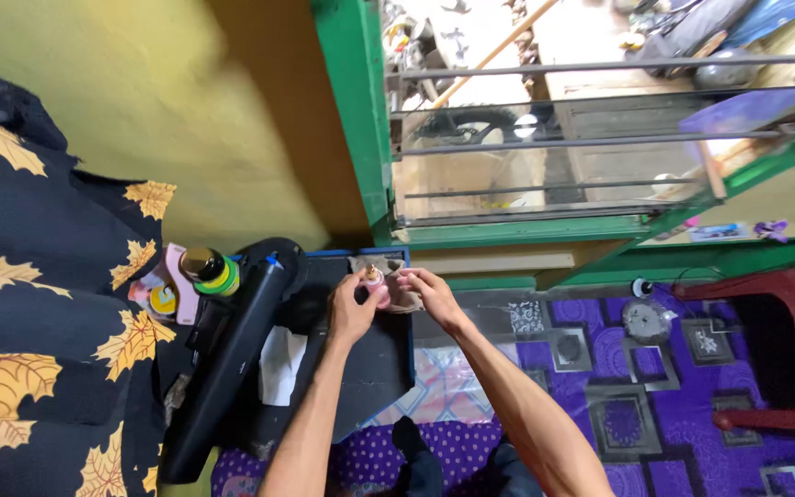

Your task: The person sprays a cleaning solution onto a window and wipes the glass with a cloth. The person repeatedly wipes the same window area, occasionally reapplying spray, without moving to another window or cleaning the sill.

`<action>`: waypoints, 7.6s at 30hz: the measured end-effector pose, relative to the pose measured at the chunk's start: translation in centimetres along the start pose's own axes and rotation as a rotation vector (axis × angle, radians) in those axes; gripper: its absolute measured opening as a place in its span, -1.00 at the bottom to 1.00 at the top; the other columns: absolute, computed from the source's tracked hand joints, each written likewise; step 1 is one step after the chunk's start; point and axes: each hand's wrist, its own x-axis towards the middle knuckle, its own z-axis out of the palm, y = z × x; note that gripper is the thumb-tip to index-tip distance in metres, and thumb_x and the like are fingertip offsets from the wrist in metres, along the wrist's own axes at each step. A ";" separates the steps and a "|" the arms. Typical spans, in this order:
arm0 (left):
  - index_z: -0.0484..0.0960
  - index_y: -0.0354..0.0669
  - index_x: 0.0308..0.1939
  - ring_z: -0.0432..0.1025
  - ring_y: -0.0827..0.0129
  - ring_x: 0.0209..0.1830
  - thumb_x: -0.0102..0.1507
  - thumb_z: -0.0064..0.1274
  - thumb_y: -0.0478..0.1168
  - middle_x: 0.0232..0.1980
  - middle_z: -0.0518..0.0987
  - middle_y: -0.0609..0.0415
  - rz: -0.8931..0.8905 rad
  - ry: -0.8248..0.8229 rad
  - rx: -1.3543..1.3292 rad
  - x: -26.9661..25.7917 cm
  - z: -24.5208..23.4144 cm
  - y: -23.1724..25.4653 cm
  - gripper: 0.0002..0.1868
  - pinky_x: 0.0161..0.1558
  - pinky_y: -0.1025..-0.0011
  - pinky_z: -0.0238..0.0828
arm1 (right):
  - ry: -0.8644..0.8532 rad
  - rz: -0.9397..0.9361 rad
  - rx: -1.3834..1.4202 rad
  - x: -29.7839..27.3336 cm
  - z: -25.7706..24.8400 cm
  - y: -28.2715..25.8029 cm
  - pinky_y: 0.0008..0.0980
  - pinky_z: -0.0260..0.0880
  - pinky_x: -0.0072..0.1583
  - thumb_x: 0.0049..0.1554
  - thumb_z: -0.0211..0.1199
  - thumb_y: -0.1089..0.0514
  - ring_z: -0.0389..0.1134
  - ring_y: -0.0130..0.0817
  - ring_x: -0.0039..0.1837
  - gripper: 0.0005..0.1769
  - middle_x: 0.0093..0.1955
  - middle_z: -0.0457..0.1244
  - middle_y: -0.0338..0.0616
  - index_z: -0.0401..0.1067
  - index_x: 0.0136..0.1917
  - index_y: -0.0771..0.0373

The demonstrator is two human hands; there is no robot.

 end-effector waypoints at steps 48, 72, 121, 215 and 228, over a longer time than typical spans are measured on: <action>0.74 0.03 -0.03 0.53 0.63 -0.20 0.30 0.17 -0.14 -0.16 0.70 0.25 -0.293 -0.062 -0.749 4.5 20.0 30.3 -0.82 -0.17 0.60 0.51 | -0.431 -0.201 0.749 -8.4 -30.2 -9.1 -0.21 0.40 -0.39 0.11 0.00 -0.05 0.32 -0.09 -0.44 -0.38 -0.17 0.33 0.32 0.20 0.43 0.10; 0.72 -0.17 -0.02 0.49 0.53 -0.36 0.34 0.14 -0.16 -0.23 0.64 0.11 -0.397 0.032 -0.866 3.2 17.4 25.5 -0.79 -0.43 0.63 0.51 | -0.322 -0.380 0.116 -11.9 -23.6 -15.5 -0.33 0.47 -0.45 0.20 0.13 0.26 0.39 -0.13 -0.48 -0.27 -0.30 0.30 0.08 0.11 0.58 -0.17; 0.21 -0.33 0.49 -0.03 -0.22 0.59 0.25 0.07 -0.09 0.56 0.16 -0.29 0.466 0.164 0.611 2.5 8.3 13.4 -0.21 0.51 -0.10 -0.13 | 0.487 -0.453 -0.751 -3.6 -10.8 -12.6 0.27 0.45 0.00 0.20 0.00 0.00 0.39 0.32 -0.09 -0.35 -0.08 0.17 -0.05 0.02 0.52 -0.46; 0.19 -0.32 0.50 -0.02 -0.14 0.60 0.14 0.20 -0.06 0.56 0.16 -0.25 0.393 0.157 0.612 3.3 3.1 8.4 -0.08 0.52 -0.07 -0.11 | 0.411 -0.631 -0.676 -0.7 -4.1 -12.0 0.26 0.42 0.01 0.08 0.12 0.12 0.40 0.25 0.03 -0.33 0.02 0.29 0.01 0.13 0.45 -0.21; 0.64 0.01 0.11 0.29 0.07 0.46 0.00 0.19 -0.14 0.31 0.55 0.08 0.231 0.106 0.283 1.0 4.4 2.2 -0.45 0.38 0.03 0.19 | 0.069 -0.579 -0.611 -4.5 -1.3 -10.3 0.21 0.34 0.24 0.10 0.18 -0.04 0.33 0.26 0.27 -0.15 0.32 0.27 0.12 -0.07 0.60 -0.18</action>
